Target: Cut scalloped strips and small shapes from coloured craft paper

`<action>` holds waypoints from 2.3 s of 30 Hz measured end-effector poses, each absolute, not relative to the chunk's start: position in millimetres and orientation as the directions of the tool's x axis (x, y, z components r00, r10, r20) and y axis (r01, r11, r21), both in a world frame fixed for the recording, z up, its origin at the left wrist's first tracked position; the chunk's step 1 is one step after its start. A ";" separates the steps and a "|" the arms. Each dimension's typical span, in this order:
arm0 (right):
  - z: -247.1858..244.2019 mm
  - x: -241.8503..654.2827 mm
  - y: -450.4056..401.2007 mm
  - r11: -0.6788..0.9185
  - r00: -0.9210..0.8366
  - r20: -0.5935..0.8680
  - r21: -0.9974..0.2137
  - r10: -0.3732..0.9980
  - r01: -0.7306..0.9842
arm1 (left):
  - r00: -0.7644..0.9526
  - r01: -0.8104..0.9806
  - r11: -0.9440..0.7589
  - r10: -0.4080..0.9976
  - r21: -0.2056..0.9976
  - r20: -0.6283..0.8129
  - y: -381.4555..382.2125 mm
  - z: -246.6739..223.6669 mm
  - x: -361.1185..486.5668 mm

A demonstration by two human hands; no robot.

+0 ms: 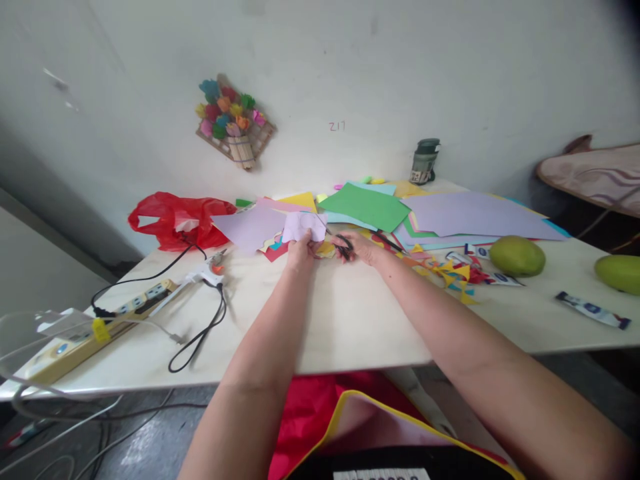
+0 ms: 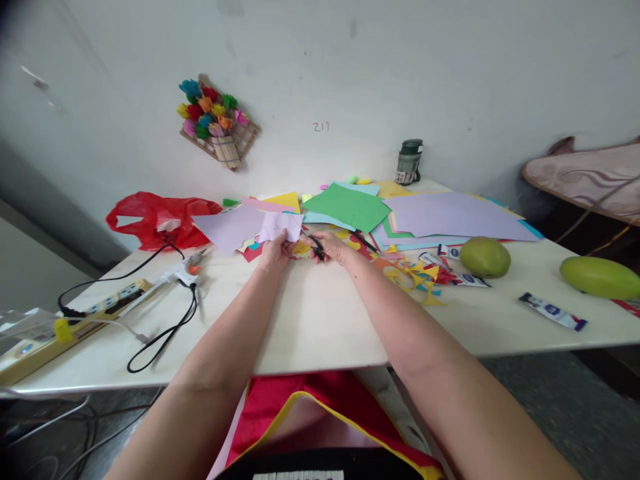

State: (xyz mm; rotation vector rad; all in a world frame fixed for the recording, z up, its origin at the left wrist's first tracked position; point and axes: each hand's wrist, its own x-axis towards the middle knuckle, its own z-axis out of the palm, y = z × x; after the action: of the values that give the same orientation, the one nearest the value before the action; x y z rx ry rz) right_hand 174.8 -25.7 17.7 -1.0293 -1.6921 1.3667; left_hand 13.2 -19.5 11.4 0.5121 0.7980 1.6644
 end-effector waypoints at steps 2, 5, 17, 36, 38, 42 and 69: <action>16.5 173.9 -25.6 0.119 -0.408 0.057 -0.984 0.911 0.129 | -0.231 -0.669 -0.100 0.970 0.737 -0.078 -20.1 11.2 13.7; 15.8 173.1 -24.9 0.112 -0.396 0.063 -0.989 0.916 0.102 | -0.227 -0.675 -0.103 0.971 0.731 -0.073 -21.5 11.8 14.5; 17.9 171.4 -29.5 0.095 -0.394 0.048 -0.990 0.918 0.102 | -0.206 -0.715 -0.045 0.967 0.698 -0.149 -22.4 14.5 13.8; 18.7 169.0 -36.4 0.031 -0.336 0.007 -0.997 0.942 0.068 | -0.195 -0.677 -0.074 0.978 0.732 -0.081 -26.5 12.4 13.8; 16.7 169.3 -35.0 0.029 -0.334 0.010 -0.998 0.942 0.052 | -0.185 -0.676 -0.074 0.980 0.733 -0.072 -26.5 12.1 13.1; 15.4 169.8 -33.9 0.024 -0.336 0.011 -0.999 0.942 0.034 | -0.175 -0.675 -0.069 0.982 0.735 -0.068 -27.4 13.1 12.3; 8.7 182.0 -27.4 0.089 -0.464 0.044 -0.993 0.885 0.074 | -0.182 -0.624 -0.079 0.982 0.778 -0.047 -17.5 5.2 0.7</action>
State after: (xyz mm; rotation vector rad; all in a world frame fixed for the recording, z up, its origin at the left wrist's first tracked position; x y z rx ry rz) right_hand 182.0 -27.4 8.7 -0.9591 -1.6600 1.4521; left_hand 0.7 -17.5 5.2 0.6055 0.8055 1.6028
